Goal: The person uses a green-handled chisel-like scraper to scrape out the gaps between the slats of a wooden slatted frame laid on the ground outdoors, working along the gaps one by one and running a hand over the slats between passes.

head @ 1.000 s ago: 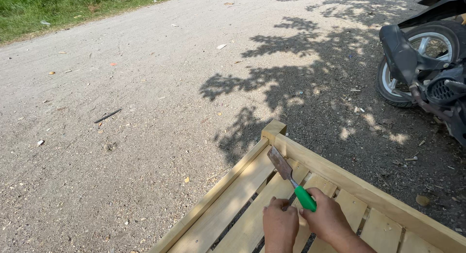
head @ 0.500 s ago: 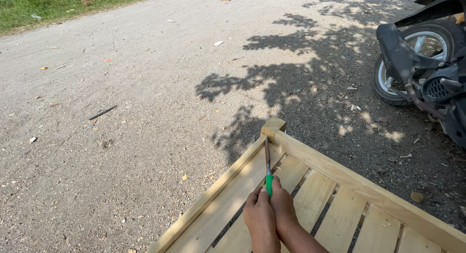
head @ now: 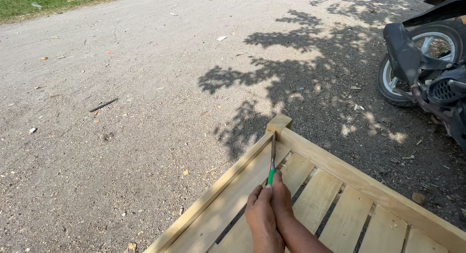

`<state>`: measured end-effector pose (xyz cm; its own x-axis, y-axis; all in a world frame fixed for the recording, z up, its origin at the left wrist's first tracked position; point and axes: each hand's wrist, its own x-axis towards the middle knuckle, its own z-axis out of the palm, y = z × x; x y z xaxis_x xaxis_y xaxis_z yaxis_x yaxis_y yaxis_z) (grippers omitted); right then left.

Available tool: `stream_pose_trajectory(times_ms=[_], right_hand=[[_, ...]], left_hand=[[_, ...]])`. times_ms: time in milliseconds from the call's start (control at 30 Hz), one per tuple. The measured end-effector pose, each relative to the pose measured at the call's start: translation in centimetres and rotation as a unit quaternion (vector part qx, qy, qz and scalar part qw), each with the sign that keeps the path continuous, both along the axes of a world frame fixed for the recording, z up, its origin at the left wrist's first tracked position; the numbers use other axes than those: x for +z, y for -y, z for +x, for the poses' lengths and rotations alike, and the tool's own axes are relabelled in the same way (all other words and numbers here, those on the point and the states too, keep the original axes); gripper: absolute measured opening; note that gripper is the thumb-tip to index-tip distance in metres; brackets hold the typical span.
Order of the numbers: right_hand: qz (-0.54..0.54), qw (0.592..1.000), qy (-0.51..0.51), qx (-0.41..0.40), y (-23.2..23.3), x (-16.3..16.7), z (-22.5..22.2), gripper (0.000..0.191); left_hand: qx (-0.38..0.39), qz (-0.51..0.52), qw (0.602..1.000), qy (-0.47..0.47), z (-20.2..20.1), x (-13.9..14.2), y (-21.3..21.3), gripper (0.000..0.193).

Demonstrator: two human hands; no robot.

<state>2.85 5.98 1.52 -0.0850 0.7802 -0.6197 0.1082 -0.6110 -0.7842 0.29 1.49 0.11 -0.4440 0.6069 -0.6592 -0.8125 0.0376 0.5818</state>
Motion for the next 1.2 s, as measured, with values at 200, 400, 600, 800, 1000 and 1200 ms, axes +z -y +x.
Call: stream_pose_trajectory(times_ms=[200, 400, 600, 800, 1000, 1200], right_hand=[[0.181, 0.973, 0.126, 0.073, 0.1, -1.8, 1.6, 0.035], [-0.014, 0.990, -0.139, -0.011, -0.1, -4.3, 5.4, 0.040], [0.022, 0.997, -0.033, -0.064, 0.6, -3.2, 3.8, 0.034], [0.193, 0.978, 0.072, 0.039, -1.1, -4.5, 0.9, 0.039], [0.190, 0.979, 0.075, 0.020, -3.2, -7.3, -0.9, 0.038], [0.217, 0.974, 0.054, 0.033, -4.5, -9.7, -1.3, 0.040]], left_hand=[[0.057, -0.017, 0.998, -0.005, -0.3, -1.8, -0.4, 0.041], [0.001, 0.001, 1.000, -0.011, 0.3, -2.6, -1.0, 0.040], [-0.094, -0.130, 0.965, -0.206, 0.1, 0.9, 0.0, 0.037], [-0.033, -0.141, 0.965, -0.217, -0.5, 1.5, 0.4, 0.039], [0.081, -0.010, 0.997, 0.003, -1.3, -0.5, 0.2, 0.039], [0.079, -0.002, 0.997, 0.005, -1.3, 0.0, 0.2, 0.043]])
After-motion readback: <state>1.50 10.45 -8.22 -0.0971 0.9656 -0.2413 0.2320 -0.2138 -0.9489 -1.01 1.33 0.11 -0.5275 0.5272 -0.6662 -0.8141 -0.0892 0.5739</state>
